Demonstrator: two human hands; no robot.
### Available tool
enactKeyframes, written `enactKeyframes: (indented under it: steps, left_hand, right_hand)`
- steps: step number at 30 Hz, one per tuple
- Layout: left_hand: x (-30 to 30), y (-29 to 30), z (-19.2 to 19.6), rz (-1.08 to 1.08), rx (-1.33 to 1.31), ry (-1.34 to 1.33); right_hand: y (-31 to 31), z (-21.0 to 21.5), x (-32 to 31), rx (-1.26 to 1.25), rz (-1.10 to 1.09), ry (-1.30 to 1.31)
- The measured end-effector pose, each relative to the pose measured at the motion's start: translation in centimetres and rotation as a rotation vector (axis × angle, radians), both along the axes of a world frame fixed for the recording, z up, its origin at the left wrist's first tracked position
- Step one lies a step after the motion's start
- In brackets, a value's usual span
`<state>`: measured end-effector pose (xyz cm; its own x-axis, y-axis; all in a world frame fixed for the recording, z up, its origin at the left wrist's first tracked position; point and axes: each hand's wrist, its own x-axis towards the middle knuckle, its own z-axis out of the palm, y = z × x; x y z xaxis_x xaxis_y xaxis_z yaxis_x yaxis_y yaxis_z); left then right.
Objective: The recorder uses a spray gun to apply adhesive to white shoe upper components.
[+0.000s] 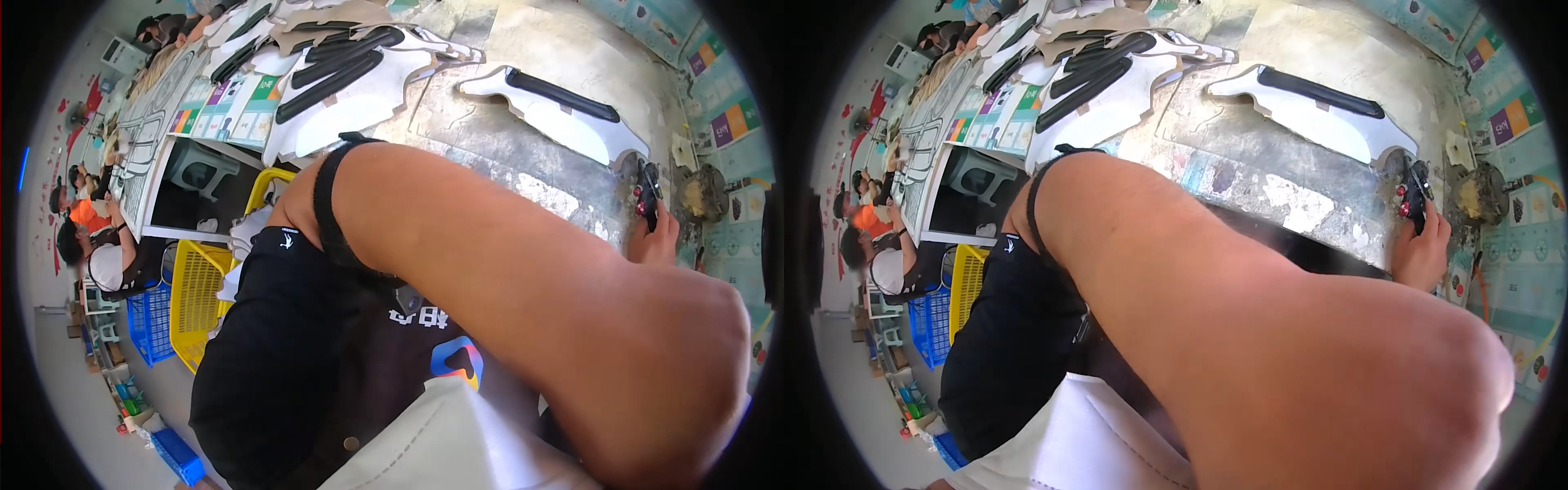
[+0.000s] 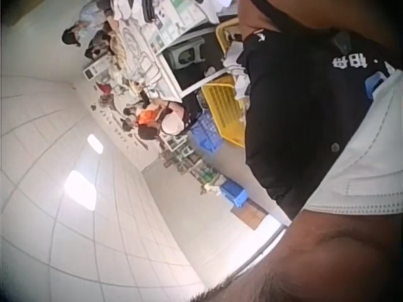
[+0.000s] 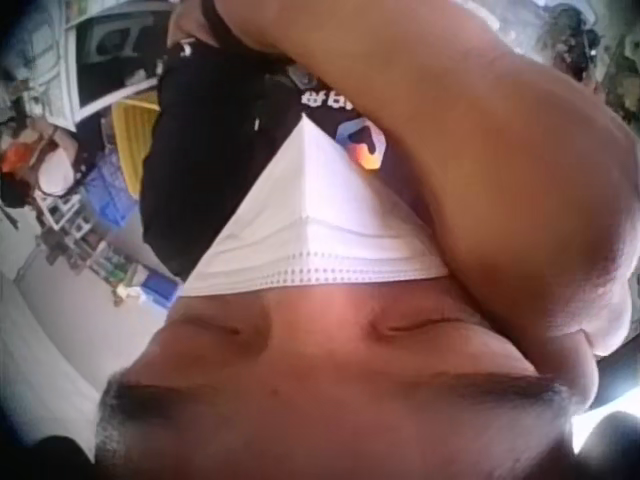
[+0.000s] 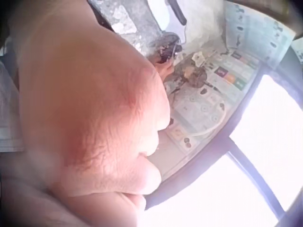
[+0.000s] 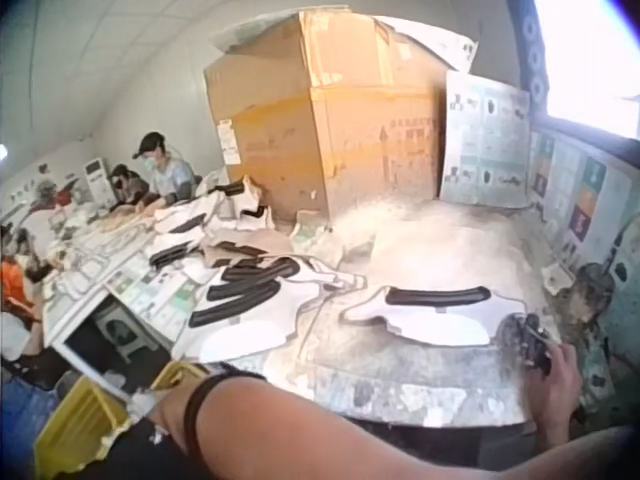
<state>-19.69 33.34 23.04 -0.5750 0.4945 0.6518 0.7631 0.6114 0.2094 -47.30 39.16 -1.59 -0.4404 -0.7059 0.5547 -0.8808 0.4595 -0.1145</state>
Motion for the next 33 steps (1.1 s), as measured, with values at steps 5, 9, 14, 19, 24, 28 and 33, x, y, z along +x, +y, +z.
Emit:
enactKeyframes:
  steps: [5, 9, 14, 19, 24, 28, 33]
  left_hand:
    - [-0.3, -1.5, -0.3, 0.056, -0.046, -0.096]
    - [-0.7, -1.7, -0.5, 0.071, -0.046, -0.170]
    - [-2.5, -1.7, -2.1, 0.111, -0.085, -0.244]
    - [0.5, -9.4, -12.2, 0.548, 0.111, -0.222]
    - [9.8, -15.2, -18.9, 0.989, 0.145, -0.250]
    - [13.9, -15.4, -22.1, 1.072, 0.326, -0.148]
    - [12.9, -15.7, -20.6, 1.094, 0.064, -0.085]
  right_hand:
    - [-1.3, -1.2, -0.6, 0.029, 0.014, -0.065]
    - [-1.1, -0.7, -0.3, 0.007, -0.050, 0.000]
    - [0.6, 0.2, -0.6, -0.008, -0.029, 0.073]
    - [-1.2, -0.3, 0.4, -0.061, 0.107, 0.031]
    - [-0.9, 0.4, 1.4, -0.082, -0.020, -0.029]
    - [-0.2, 1.3, 0.9, -0.083, -0.021, -0.036]
    - [-0.1, 2.4, -2.2, -0.148, 0.086, -0.260]
